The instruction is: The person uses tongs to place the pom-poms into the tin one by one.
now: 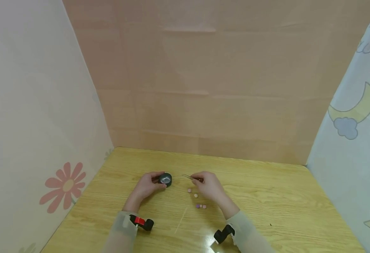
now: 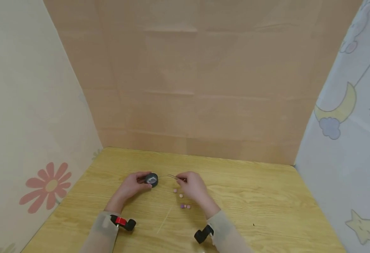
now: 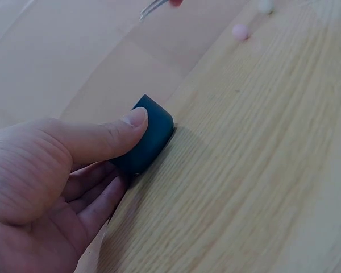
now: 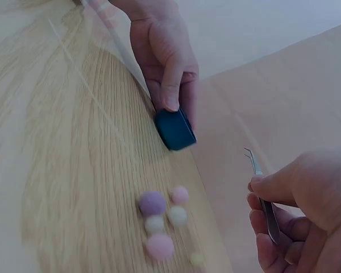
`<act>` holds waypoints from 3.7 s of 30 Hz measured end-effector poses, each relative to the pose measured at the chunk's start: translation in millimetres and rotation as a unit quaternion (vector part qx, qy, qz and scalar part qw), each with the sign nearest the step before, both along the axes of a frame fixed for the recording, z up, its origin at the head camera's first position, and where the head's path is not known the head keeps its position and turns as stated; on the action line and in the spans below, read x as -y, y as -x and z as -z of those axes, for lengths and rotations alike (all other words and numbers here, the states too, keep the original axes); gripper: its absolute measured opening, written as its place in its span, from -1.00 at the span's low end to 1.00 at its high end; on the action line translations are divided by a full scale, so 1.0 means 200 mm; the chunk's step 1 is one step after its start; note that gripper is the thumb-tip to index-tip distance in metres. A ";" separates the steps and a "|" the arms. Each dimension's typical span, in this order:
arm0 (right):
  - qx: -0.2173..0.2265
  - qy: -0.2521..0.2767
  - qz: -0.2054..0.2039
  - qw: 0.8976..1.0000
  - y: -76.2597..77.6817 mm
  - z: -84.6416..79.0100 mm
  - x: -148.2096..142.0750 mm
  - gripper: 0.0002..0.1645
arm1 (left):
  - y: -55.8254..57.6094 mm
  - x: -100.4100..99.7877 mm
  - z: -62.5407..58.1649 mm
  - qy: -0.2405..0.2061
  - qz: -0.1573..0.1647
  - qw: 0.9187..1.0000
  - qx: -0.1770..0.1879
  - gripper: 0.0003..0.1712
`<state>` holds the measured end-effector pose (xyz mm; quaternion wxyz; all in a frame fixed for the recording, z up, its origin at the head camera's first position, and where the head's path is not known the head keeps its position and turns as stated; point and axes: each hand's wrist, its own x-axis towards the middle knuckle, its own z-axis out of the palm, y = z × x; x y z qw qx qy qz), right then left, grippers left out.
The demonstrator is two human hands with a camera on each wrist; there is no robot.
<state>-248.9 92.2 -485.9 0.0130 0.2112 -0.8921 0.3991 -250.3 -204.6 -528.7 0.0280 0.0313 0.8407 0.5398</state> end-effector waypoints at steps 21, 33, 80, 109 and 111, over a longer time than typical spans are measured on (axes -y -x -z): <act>-0.049 -0.090 -0.057 0.993 -0.14 0.09 -0.40 -0.84 | 0.00 0.00 0.01 0.009 -0.003 1.000 0.010 -0.31; -0.071 -0.145 -0.116 0.980 -0.17 0.05 -0.52 -0.79 | 0.01 0.00 0.01 0.003 -0.003 1.000 0.018 -0.32; -0.119 -0.170 -0.121 0.971 -0.22 0.04 -0.50 -0.82 | 0.00 0.00 -0.01 -0.001 0.011 1.000 0.004 -0.29; -0.072 -0.138 -0.071 0.985 -0.21 0.00 -0.54 -0.79 | 0.00 -0.01 -0.01 0.000 0.007 1.000 0.001 -0.31; -0.072 -0.135 -0.066 0.986 -0.20 0.00 -0.53 -0.79 | 0.00 -0.01 0.00 -0.001 0.008 1.000 0.000 -0.31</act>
